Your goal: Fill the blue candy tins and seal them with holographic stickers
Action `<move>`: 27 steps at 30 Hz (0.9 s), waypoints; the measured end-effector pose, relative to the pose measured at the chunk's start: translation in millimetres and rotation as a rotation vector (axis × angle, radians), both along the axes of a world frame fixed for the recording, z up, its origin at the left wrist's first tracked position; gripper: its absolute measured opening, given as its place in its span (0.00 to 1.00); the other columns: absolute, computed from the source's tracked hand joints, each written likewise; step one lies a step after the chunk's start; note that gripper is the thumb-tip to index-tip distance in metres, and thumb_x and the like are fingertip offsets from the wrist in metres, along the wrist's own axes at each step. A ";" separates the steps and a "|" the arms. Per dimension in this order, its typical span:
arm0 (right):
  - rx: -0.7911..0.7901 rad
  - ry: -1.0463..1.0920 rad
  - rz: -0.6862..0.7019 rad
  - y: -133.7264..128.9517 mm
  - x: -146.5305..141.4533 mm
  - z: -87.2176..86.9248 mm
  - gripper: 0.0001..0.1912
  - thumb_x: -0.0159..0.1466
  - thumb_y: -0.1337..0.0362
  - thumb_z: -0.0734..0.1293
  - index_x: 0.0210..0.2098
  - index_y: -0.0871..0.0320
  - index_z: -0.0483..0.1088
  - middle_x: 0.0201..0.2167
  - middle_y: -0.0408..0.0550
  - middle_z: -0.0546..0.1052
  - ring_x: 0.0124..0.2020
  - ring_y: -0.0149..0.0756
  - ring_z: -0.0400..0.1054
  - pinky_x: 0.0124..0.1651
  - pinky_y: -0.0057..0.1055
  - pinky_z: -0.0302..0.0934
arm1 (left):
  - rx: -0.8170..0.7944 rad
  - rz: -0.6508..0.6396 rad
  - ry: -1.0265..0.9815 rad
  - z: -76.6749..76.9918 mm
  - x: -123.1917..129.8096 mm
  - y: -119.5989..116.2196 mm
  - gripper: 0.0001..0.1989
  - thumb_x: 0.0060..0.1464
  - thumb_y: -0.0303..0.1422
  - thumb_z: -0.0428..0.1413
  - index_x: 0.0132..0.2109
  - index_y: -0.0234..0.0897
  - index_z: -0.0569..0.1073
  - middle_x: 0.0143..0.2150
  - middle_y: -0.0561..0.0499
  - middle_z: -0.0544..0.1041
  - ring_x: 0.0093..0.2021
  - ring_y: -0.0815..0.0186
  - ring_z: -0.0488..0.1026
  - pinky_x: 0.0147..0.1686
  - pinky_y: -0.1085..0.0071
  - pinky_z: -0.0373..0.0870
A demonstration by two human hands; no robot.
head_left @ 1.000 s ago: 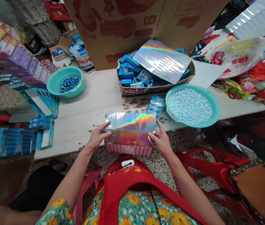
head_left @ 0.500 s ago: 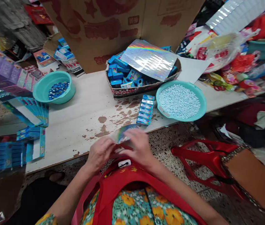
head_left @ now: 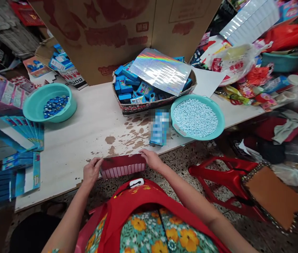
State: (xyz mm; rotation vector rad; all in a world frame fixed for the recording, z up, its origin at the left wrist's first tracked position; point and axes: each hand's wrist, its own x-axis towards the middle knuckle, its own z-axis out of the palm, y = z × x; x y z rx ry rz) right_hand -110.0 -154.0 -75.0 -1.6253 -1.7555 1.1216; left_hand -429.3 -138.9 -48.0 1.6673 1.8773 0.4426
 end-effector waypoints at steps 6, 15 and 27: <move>-0.027 0.090 -0.126 38.6 -16.6 -8.4 0.07 0.59 0.69 0.62 0.36 0.57 0.70 0.29 0.43 0.77 0.31 0.34 0.70 0.35 0.28 0.60 | 0.115 -0.169 0.389 12.3 15.6 47.7 0.18 0.57 0.40 0.46 0.49 0.37 0.72 0.51 0.41 0.74 0.52 0.54 0.67 0.49 0.62 0.62; 0.049 -0.035 -0.170 53.7 -18.8 -16.2 0.12 0.62 0.70 0.61 0.43 0.54 0.70 0.37 0.46 0.78 0.39 0.35 0.72 0.41 0.29 0.64 | -0.260 -0.762 0.112 -18.8 148.2 103.5 0.17 0.60 0.38 0.42 0.37 0.37 0.73 0.34 0.48 0.76 0.36 0.63 0.70 0.37 0.70 0.62; 0.367 -0.419 0.044 19.0 -13.3 -25.5 0.06 0.63 0.67 0.63 0.38 0.57 0.71 0.53 0.52 0.70 0.54 0.43 0.61 0.51 0.40 0.60 | -0.354 -0.634 -0.091 -42.3 141.3 118.9 0.14 0.56 0.37 0.44 0.30 0.35 0.70 0.27 0.52 0.72 0.29 0.67 0.65 0.29 0.73 0.57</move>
